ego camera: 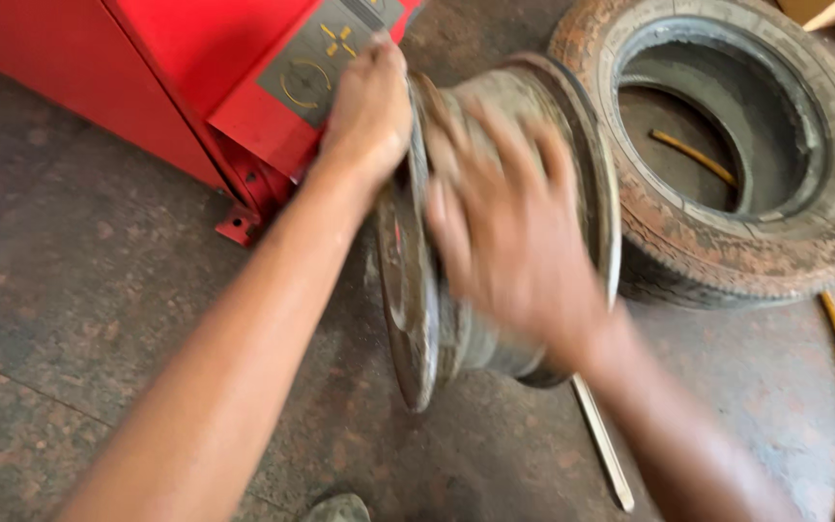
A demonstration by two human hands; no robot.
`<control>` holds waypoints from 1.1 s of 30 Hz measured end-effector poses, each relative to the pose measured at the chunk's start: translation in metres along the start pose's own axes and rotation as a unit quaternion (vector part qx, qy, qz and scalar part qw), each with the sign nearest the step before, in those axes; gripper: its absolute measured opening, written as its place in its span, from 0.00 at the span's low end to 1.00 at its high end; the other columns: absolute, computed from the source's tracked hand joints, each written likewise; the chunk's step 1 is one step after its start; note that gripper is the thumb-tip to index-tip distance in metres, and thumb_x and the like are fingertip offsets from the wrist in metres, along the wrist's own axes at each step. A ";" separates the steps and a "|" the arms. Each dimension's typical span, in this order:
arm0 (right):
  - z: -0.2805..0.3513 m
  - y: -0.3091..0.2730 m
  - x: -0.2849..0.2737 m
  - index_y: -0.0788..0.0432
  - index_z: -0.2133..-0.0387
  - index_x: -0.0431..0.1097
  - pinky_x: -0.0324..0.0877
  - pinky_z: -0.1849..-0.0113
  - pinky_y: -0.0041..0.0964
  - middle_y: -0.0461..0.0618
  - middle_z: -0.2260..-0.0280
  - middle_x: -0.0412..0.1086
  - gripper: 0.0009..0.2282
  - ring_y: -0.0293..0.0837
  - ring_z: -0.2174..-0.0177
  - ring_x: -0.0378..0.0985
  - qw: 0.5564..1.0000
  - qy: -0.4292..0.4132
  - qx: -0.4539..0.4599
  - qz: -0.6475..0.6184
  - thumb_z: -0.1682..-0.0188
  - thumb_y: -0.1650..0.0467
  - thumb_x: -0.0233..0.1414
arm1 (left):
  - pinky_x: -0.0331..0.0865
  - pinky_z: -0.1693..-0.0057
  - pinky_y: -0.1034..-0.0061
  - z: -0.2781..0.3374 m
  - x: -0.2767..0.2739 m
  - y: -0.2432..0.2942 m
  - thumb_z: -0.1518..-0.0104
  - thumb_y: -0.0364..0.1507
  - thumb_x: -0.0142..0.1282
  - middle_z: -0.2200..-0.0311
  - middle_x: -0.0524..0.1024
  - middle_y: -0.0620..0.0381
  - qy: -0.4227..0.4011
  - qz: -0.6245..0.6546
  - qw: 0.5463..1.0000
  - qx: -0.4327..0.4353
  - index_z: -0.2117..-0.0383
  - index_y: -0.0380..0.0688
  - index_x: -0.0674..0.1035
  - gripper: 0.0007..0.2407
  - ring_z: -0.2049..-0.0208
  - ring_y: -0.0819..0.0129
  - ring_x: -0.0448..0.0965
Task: The person scrubs a metal wheel rim mounted on a red tire changer using a small abrasive pad and a metal bar. The person repeatedly rubs the rim's surface and edges while rotating it on the machine.
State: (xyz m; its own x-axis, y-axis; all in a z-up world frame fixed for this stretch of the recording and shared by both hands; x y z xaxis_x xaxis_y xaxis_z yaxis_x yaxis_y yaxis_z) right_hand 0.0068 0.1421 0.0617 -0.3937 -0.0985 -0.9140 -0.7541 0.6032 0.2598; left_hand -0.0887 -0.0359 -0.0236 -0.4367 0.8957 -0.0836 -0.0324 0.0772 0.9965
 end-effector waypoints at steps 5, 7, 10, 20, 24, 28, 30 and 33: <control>0.016 -0.008 -0.013 0.64 0.35 0.61 0.40 0.35 0.60 0.57 0.37 0.66 0.27 0.50 0.34 0.55 0.993 0.027 0.018 -0.113 0.37 0.56 0.34 | 0.72 0.52 0.62 -0.006 -0.005 0.020 0.36 0.37 0.37 0.70 0.77 0.50 -0.012 0.006 1.000 -0.013 0.64 0.35 0.77 0.17 0.65 0.61 0.78; 0.054 -0.039 -0.032 0.64 0.36 0.62 0.41 0.38 0.60 0.58 0.37 0.66 0.31 0.49 0.35 0.56 0.994 0.041 0.029 -0.101 0.41 0.53 0.31 | 0.71 0.51 0.64 0.000 -0.007 0.016 0.37 0.37 0.36 0.69 0.79 0.49 0.002 -0.030 1.000 -0.004 0.62 0.37 0.77 0.17 0.63 0.61 0.79; 0.034 -0.024 -0.019 0.66 0.35 0.60 0.42 0.37 0.63 0.57 0.36 0.65 0.31 0.52 0.34 0.56 0.994 0.057 0.002 -0.098 0.38 0.54 0.28 | 0.69 0.48 0.65 0.007 -0.006 0.015 0.35 0.39 0.36 0.62 0.81 0.48 0.030 -0.012 0.999 0.027 0.57 0.38 0.77 0.18 0.57 0.59 0.80; 0.061 -0.046 -0.032 0.70 0.36 0.57 0.44 0.35 0.55 0.67 0.34 0.56 0.34 0.58 0.33 0.55 0.985 0.031 0.017 -0.169 0.39 0.51 0.31 | 0.60 0.39 0.64 0.023 -0.007 0.022 0.35 0.40 0.37 0.43 0.73 0.42 0.030 -0.075 0.996 0.025 0.41 0.41 0.72 0.22 0.41 0.48 0.69; -0.010 0.005 -0.005 0.69 0.36 0.59 0.43 0.31 0.56 0.66 0.35 0.58 0.30 0.57 0.33 0.57 0.976 -0.013 0.032 -0.217 0.38 0.55 0.29 | 0.68 0.39 0.65 0.031 -0.006 0.025 0.36 0.39 0.35 0.48 0.80 0.39 -0.008 0.021 0.999 -0.045 0.48 0.37 0.77 0.22 0.42 0.50 0.78; -0.003 0.005 -0.018 0.70 0.38 0.62 0.46 0.33 0.56 0.68 0.36 0.60 0.32 0.61 0.34 0.60 0.973 0.005 0.015 -0.229 0.38 0.53 0.29 | 0.66 0.38 0.64 0.014 -0.013 0.024 0.33 0.40 0.36 0.45 0.78 0.40 -0.001 -0.073 0.997 0.005 0.46 0.36 0.76 0.22 0.41 0.50 0.76; 0.034 -0.022 -0.034 0.73 0.38 0.61 0.47 0.35 0.57 0.71 0.36 0.60 0.34 0.64 0.36 0.60 0.980 0.039 -0.012 -0.196 0.38 0.52 0.29 | 0.61 0.38 0.62 0.013 -0.010 0.021 0.31 0.38 0.39 0.42 0.73 0.38 0.026 -0.073 0.987 0.143 0.43 0.33 0.73 0.20 0.39 0.47 0.70; 0.047 -0.031 -0.038 0.72 0.40 0.63 0.49 0.35 0.55 0.70 0.38 0.62 0.35 0.63 0.36 0.63 0.983 0.039 -0.011 -0.180 0.39 0.51 0.29 | 0.65 0.40 0.62 0.022 -0.007 0.021 0.34 0.38 0.37 0.47 0.76 0.40 0.037 -0.051 0.994 0.089 0.44 0.36 0.74 0.21 0.43 0.48 0.74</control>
State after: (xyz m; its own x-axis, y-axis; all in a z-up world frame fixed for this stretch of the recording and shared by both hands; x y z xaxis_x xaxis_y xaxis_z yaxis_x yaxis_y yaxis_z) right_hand 0.0701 0.1640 0.0741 -0.1374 -0.3642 -0.9211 -0.8633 0.5000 -0.0689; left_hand -0.0665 -0.0308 -0.0019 -0.5041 0.8455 -0.1762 0.0776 0.2475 0.9658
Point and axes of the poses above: each hand's wrist, its own z-axis away from the middle knuckle, its own x-axis out of the palm, y = z × x, the point moved 3 cm from there along -z, towards the middle knuckle
